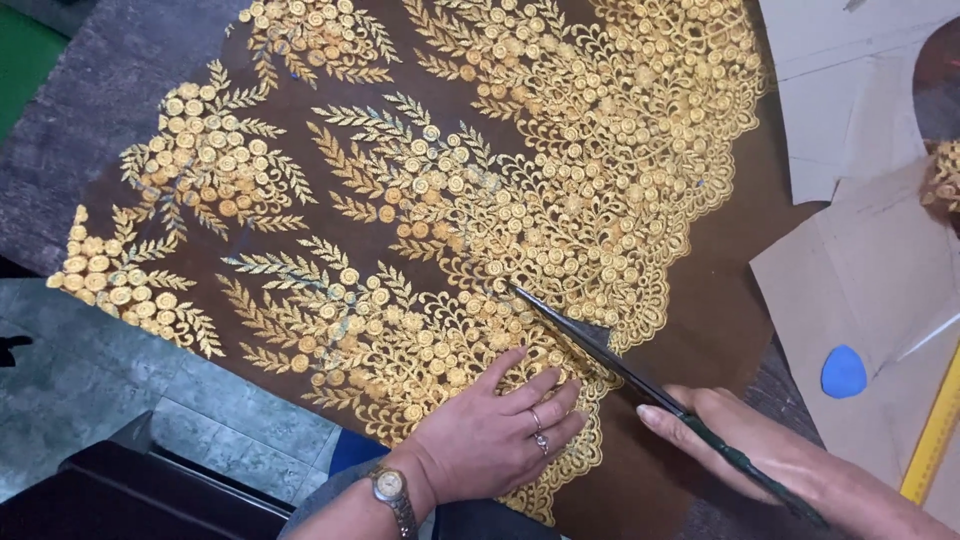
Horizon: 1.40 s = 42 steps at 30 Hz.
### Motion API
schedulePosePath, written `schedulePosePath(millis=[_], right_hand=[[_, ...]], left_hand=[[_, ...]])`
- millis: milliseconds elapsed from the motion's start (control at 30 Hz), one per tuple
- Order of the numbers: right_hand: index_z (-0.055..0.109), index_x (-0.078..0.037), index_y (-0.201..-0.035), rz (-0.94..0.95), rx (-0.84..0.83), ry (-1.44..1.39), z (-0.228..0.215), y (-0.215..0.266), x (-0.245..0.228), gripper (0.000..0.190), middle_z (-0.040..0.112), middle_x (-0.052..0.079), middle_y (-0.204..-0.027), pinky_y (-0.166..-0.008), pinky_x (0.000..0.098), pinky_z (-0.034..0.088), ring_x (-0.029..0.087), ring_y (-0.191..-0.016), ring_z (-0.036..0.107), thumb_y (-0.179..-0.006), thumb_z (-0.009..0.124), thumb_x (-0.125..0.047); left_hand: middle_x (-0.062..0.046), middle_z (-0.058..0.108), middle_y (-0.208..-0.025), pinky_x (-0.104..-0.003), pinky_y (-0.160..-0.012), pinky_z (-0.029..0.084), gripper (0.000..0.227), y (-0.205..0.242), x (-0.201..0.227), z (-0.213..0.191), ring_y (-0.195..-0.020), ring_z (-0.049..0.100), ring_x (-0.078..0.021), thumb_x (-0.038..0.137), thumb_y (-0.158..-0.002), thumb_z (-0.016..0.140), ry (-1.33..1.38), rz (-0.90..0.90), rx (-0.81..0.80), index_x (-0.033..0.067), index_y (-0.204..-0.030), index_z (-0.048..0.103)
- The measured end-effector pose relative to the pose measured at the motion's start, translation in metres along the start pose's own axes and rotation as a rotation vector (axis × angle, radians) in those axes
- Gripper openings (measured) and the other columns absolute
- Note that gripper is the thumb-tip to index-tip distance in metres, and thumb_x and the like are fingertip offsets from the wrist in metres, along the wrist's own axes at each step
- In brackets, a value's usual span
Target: The person uses large shears to cut a piece of brown fabric with a gold floral pattern. They carefully follow a curved edge along the fabric's border, separating a section from the main piece.
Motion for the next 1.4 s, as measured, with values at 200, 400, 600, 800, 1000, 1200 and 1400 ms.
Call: schedulePosePath(millis=[200,400,600,800,1000,1200,1400], right_hand=[[0.049,-0.015,-0.068,-0.029,0.056,-0.002,0.000,-0.001,0.001,0.046,0.044,-0.005,-0.064,-0.054,0.0270,0.040,0.009,-0.058,0.043,-0.096,0.051,-0.053],[0.054,-0.019,-0.074,-0.011,0.025,0.035,-0.001,0.009,-0.008,0.038,0.050,-0.010,-0.069,-0.059,0.0246,0.042,0.006,-0.063,0.047,-0.096,0.050,-0.051],[0.054,-0.020,-0.080,-0.004,-0.032,0.054,0.000,0.013,-0.013,0.038,0.055,-0.010,-0.073,-0.063,0.0236,0.047,0.004,-0.067,0.052,-0.096,0.045,-0.052],[0.054,-0.018,-0.080,-0.003,-0.035,0.042,0.002,0.011,-0.019,0.039,0.052,-0.007,-0.070,-0.060,0.0255,0.045,0.007,-0.062,0.050,-0.096,0.045,-0.053],[0.055,-0.019,-0.080,0.009,-0.020,0.059,0.006,0.009,-0.019,0.039,0.056,-0.007,-0.070,-0.063,0.0246,0.048,0.006,-0.063,0.055,-0.095,0.044,-0.054],[0.058,-0.020,-0.080,0.099,0.019,0.066,0.009,0.008,-0.016,0.039,0.061,-0.007,-0.068,-0.061,0.0244,0.047,0.008,-0.062,0.058,-0.093,0.046,-0.056],[0.065,-0.025,-0.083,0.177,0.096,0.053,0.011,0.008,-0.012,0.034,0.059,-0.008,-0.064,-0.056,0.0246,0.044,0.005,-0.057,0.057,-0.091,0.051,-0.055]], left_hand=[[-0.010,0.057,-0.127,-0.056,-0.103,0.038,0.038,0.000,0.000,-0.001,-0.119,0.052,-0.0286,0.035,-0.096,0.049,-0.021,0.002,0.008,0.0142,-0.125,0.062],[-0.010,0.057,-0.127,-0.055,-0.102,0.038,0.039,-0.003,0.002,-0.006,-0.118,0.052,-0.0281,0.037,-0.095,0.050,-0.002,-0.001,-0.006,0.0127,-0.123,0.062],[-0.014,0.058,-0.128,-0.063,-0.106,0.033,0.040,0.005,-0.023,-0.035,-0.123,0.053,-0.0315,0.027,-0.091,0.057,0.120,-0.002,-0.005,0.0071,-0.126,0.059],[-0.007,0.029,-0.149,-0.055,-0.113,0.014,0.060,0.024,-0.144,-0.061,-0.136,0.026,-0.0215,0.048,-0.095,0.037,-0.153,-0.366,-0.098,0.0145,-0.144,0.029],[-0.007,0.001,-0.159,-0.054,-0.114,-0.008,0.075,0.021,-0.175,-0.059,-0.146,-0.002,-0.0235,0.070,-0.097,0.013,-0.304,-0.414,-0.183,0.0223,-0.155,0.006],[-0.009,0.003,-0.159,-0.056,-0.114,-0.009,0.075,0.018,-0.175,-0.053,-0.146,0.000,-0.0252,0.074,-0.096,0.012,-0.343,-0.365,-0.169,0.0266,-0.155,0.011],[-0.007,0.004,-0.160,-0.057,-0.115,-0.007,0.076,0.019,-0.176,-0.052,-0.147,0.001,-0.0248,0.074,-0.095,0.012,-0.344,-0.372,-0.170,0.0277,-0.154,0.012]])
Point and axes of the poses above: each hand's wrist, its own y-axis away from the middle knuckle, its own z-axis out of the palm, x = y × z, the point moved 9 cm from there along -y, towards the middle knuckle
